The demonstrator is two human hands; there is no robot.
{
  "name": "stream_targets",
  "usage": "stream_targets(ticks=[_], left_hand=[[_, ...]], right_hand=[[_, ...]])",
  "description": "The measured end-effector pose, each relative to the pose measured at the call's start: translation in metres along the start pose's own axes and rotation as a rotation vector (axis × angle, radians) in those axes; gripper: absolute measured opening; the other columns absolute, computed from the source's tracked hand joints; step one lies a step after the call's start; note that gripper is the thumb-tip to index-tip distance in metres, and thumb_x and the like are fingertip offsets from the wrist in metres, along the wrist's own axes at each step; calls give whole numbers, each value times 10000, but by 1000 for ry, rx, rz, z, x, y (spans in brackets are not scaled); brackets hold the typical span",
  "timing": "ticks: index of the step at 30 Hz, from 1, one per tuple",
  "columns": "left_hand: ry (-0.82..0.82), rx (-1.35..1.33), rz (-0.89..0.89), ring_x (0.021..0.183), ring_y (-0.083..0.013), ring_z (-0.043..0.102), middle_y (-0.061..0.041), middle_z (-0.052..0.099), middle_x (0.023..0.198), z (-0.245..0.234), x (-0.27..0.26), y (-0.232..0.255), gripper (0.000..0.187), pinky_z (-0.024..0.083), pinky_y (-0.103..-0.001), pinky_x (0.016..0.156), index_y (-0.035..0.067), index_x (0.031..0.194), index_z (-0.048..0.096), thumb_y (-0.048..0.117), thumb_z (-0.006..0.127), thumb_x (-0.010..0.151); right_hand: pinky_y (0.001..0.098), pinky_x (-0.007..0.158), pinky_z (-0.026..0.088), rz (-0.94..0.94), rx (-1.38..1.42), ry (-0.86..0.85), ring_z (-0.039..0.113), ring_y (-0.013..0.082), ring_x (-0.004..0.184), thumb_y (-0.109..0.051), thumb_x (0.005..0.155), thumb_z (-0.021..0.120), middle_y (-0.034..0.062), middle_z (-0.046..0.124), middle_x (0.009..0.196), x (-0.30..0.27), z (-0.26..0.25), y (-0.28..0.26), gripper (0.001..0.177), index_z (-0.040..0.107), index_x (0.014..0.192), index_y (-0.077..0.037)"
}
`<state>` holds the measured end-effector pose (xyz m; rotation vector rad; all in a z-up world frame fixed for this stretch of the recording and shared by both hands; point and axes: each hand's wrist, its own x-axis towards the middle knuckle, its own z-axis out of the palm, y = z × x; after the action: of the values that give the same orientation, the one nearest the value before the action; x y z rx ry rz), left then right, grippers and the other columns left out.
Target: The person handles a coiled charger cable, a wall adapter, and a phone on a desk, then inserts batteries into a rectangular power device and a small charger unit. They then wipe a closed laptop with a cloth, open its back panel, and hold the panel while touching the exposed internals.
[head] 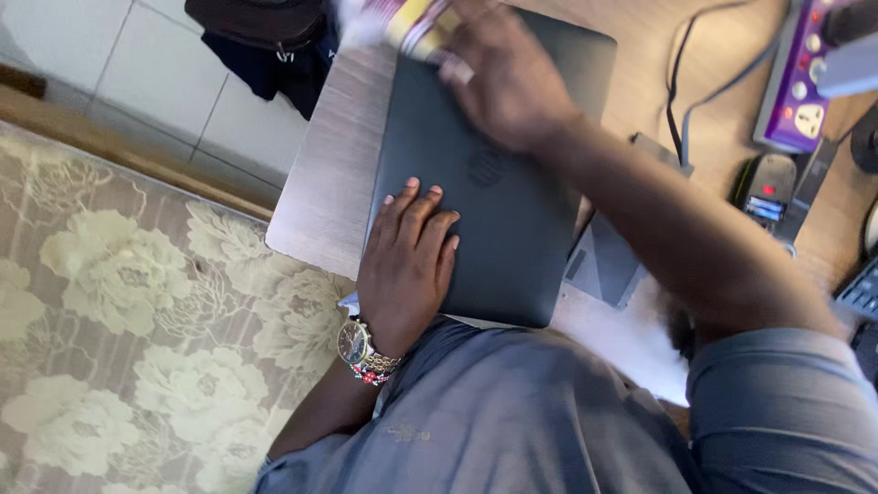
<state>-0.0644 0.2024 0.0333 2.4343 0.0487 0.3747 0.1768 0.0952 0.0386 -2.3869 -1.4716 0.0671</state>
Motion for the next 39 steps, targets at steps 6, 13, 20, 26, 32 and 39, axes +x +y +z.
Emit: stream_targets(ticks=[6,13,20,26,32,39], left_hand=[[3,13,11,1430,-366,456,-159,570,1405,1,5,3,263,359,-538,1198,74,1209,666,215,654,987],[-2,64,51,1421,-384,450,-199,552,1427,2,4,5,269,367,-537,1195,45,1239,646,190,639,1012],[13,114,75,1451,-372,455,-198,537,1480,7,-2,4,292,354,-541,1223,46,1273,641,209,619,1032],[31,93,81,1428,-370,473,-182,605,1430,1,3,7,293,377,-533,1183,49,1259,671,215,615,1024],[-218,72,29,1367,-323,522,-148,630,1380,-19,25,2,385,432,-439,1132,23,1315,654,266,647,1017],[-339,189,165,1375,-364,456,-207,512,1462,-31,74,-16,743,423,-460,1094,-42,1351,575,485,686,839]], right_hand=[[530,1265,282,200,-280,104,312,492,1516,-110,1107,560,350,365,1609,-74,-27,18,482,501,1532,111],[614,1235,201,-117,-214,-212,234,492,1502,-354,942,617,289,416,1517,-144,-32,-72,561,519,1331,38],[498,1253,176,223,-123,-166,216,406,1535,-274,900,582,282,297,1611,-130,-18,-48,677,453,1508,-4],[528,1250,160,371,-212,103,174,486,1517,-376,1098,541,340,258,1620,-88,-24,17,682,372,1550,106],[487,1304,147,79,-204,-67,247,384,1563,-275,1114,505,250,396,1620,-65,-12,-14,564,460,1546,86],[495,1302,175,199,-307,-390,288,319,1553,-199,996,523,170,416,1570,-103,-47,-31,500,492,1437,34]])
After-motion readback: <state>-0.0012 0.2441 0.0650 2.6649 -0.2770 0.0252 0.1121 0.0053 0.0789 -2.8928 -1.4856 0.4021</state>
